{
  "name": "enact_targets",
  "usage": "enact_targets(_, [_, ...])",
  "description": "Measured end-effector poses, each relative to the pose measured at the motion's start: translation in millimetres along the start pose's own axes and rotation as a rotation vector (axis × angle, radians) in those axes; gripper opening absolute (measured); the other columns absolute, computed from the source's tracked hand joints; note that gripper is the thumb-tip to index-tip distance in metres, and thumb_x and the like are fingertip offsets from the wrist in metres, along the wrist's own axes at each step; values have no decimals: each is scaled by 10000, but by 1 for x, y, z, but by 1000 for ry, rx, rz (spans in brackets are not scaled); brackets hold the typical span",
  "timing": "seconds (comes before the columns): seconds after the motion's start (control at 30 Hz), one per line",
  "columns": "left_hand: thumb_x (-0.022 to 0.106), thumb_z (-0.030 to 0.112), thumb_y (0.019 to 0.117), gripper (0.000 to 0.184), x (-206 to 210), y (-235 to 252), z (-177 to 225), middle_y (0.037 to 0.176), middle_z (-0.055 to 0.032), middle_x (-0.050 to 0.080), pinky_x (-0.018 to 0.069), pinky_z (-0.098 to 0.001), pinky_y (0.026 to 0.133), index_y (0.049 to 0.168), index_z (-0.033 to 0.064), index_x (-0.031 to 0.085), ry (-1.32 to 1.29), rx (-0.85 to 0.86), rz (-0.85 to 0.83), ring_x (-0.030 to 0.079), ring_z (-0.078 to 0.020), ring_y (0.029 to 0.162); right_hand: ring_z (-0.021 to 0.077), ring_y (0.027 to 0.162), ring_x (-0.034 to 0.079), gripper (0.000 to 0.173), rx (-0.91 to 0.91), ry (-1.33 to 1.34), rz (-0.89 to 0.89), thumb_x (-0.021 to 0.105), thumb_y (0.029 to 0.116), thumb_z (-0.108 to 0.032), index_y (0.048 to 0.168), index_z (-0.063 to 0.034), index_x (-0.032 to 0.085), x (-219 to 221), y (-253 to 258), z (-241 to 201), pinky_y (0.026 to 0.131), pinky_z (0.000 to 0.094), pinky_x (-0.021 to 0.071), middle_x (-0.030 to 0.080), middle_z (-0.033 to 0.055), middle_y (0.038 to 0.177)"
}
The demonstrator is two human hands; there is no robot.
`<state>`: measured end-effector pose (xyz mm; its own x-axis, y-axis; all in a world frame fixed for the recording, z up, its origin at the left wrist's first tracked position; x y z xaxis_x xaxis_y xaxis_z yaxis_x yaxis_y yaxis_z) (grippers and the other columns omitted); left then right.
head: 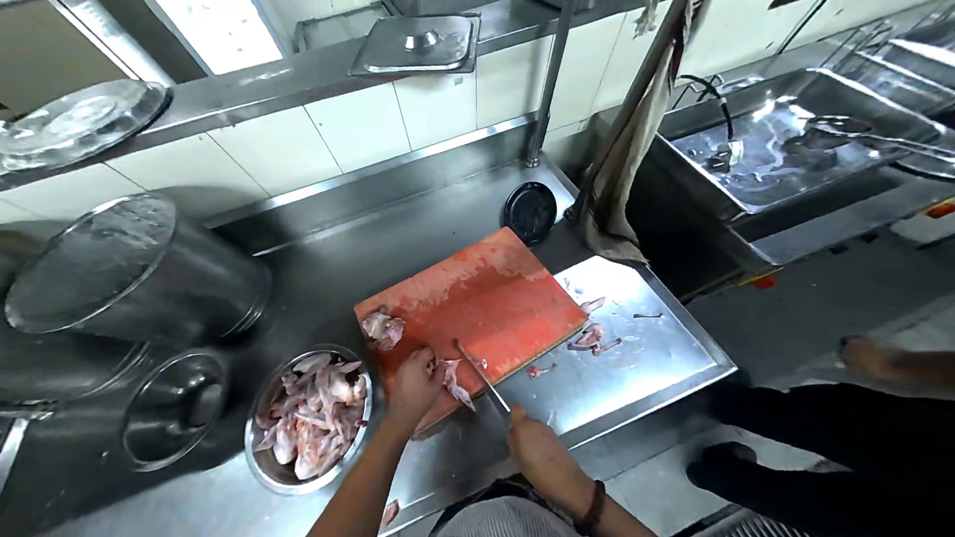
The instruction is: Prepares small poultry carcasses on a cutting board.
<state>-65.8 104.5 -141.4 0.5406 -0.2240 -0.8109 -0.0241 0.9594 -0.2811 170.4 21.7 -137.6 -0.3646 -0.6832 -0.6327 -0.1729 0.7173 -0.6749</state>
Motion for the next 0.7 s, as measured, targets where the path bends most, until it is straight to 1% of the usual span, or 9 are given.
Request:
enact_targets(0.1, [637, 308, 974, 292, -34, -9, 4, 1170, -90, 715, 567, -478, 967, 1177, 116, 721, 112, -74, 73, 696, -244, 1081, 366, 955, 723, 371, 42, 41, 51, 459, 1047, -269, 1351, -60, 494, -8, 3, 5, 818, 539, 582, 705, 185, 1018])
enact_targets(0.17, [641, 316, 981, 270, -49, -9, 15, 1231, -81, 691, 577, -492, 931, 1190, 154, 696, 249, -141, 68, 694, -266, 1099, 358, 962, 728, 352, 76, 17, 67, 447, 1049, -263, 1339, -71, 493, -14, 6, 10, 811, 531, 587, 708, 177, 1026])
enact_targets(0.27, [651, 321, 975, 361, -32, 0, 18, 1313, -131, 649, 553, -521, 991, 1276, 120, 658, 265, -164, -79, 660, -312, 1176, 348, 964, 726, 338, 81, -21, 90, 428, 1048, -252, 1332, -81, 500, -21, 6, 8, 806, 525, 591, 699, 168, 1063])
enact_targets(0.3, [652, 316, 974, 363, -23, 2, 18, 1338, -136, 635, 547, -523, 1006, 1274, 113, 660, 230, -143, -128, 653, -313, 1189, 348, 957, 727, 344, 73, -36, 120, 422, 1053, -260, 1333, -79, 507, -23, 7, 5, 798, 525, 595, 694, 171, 1088])
enact_targets(0.37, [655, 292, 966, 323, -14, 4, 17, 1353, -118, 628, 538, -497, 1026, 1235, 116, 684, 158, -110, -148, 645, -286, 1200, 357, 971, 721, 389, 58, -63, 187, 418, 1065, -298, 1359, -61, 514, -32, 11, -3, 803, 522, 599, 663, 195, 1180])
enact_targets(0.43, [656, 270, 964, 305, -13, 2, 11, 1296, -117, 665, 525, -467, 1048, 1212, 103, 712, 56, -97, -95, 650, -259, 1189, 367, 1021, 707, 416, 29, -76, 262, 452, 1060, -305, 1381, -50, 521, -43, 20, -12, 835, 510, 598, 631, 218, 1256])
enact_targets(0.5, [666, 262, 953, 284, -14, -1, 3, 1212, -108, 701, 534, -455, 1029, 1172, 93, 733, -11, -80, -51, 671, -236, 1137, 398, 1109, 667, 421, -15, -96, 304, 489, 1045, -262, 1399, -37, 523, -53, 36, -22, 894, 515, 583, 601, 242, 1291])
enact_targets(0.6, [672, 255, 940, 256, -18, -2, -2, 1124, -82, 728, 549, -443, 993, 1128, 99, 750, -62, -84, -21, 690, -206, 1069, 427, 1162, 619, 393, -82, -169, 355, 520, 1026, -177, 1382, -15, 551, -68, 63, -36, 944, 535, 548, 573, 261, 1304])
enact_targets(0.7, [690, 245, 922, 241, -19, -4, -5, 1059, -78, 734, 562, -451, 944, 1102, 95, 747, -115, -118, -4, 699, -207, 998, 427, 1259, 538, 298, -157, -210, 491, 582, 961, -123, 1242, -61, 662, -75, 66, -54, 939, 600, 495, 571, 216, 1336])
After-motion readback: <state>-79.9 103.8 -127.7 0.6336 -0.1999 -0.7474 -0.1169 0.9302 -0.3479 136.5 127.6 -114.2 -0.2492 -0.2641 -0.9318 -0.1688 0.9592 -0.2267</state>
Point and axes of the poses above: each hand's wrist, its own y-axis towards the middle knuckle, its own x-axis out of the palm, z = x × y, the point moved 4 cm from there along y, towards the middle knuckle
